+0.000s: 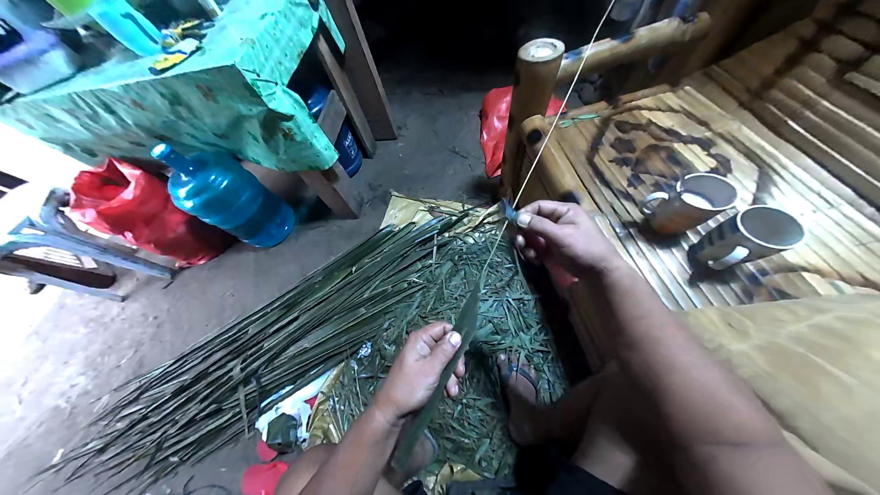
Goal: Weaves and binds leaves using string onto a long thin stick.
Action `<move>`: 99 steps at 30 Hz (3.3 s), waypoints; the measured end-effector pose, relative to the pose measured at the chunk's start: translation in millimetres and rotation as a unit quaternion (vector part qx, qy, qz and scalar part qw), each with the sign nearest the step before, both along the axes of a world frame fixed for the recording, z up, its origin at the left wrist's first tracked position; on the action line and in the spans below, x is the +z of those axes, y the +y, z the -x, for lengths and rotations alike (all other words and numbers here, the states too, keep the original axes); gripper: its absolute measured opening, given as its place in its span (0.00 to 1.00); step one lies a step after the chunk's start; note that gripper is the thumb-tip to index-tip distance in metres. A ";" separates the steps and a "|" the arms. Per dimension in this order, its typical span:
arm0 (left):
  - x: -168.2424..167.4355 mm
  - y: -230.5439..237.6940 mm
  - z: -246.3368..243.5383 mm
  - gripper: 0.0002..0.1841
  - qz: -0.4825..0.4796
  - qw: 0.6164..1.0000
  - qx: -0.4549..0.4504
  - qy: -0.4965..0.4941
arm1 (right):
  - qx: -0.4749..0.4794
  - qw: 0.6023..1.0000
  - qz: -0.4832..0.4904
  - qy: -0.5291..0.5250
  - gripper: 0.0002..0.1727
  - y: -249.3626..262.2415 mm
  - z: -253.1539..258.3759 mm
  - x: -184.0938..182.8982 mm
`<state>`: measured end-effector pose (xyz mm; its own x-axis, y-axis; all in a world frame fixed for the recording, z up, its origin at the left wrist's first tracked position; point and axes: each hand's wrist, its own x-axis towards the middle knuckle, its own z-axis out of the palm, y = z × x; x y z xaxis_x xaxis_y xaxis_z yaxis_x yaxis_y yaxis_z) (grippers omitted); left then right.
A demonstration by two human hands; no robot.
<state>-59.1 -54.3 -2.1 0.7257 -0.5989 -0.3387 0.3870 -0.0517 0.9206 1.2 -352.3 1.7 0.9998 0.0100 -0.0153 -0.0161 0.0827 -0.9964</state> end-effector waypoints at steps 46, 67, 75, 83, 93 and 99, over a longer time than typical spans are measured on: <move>-7.3 8.0 -6.4 0.10 0.208 0.966 -0.024 0.152 | 0.202 0.976 -0.028 -0.082 0.12 45.5 19.4 -6.4; -6.2 6.1 -4.4 0.11 0.180 0.972 -0.050 0.140 | 0.133 0.986 -0.030 -0.093 0.12 25.5 13.3 -0.2; -3.1 3.2 -7.9 0.10 0.153 0.982 -0.016 0.114 | 0.253 0.967 -0.019 -0.023 0.12 32.6 22.3 -2.6; -4.2 11.5 -8.8 0.10 0.182 0.977 -0.019 0.111 | 0.296 0.952 -0.016 -0.077 0.14 54.8 24.7 -10.2; -1.3 10.6 -2.5 0.10 0.148 0.983 -0.040 0.103 | 0.132 0.987 -0.010 -0.096 0.11 27.2 13.9 -2.7; -1.8 7.6 -2.4 0.10 0.095 0.993 -0.031 0.064 | 0.022 0.997 -0.047 -0.055 0.11 12.3 10.9 1.1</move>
<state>-56.7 -46.6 -3.8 0.6443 -0.7025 -0.3023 0.5029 0.0913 0.8595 -9.8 -340.0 2.7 0.9940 0.0499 0.0978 0.0875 0.1780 -0.9801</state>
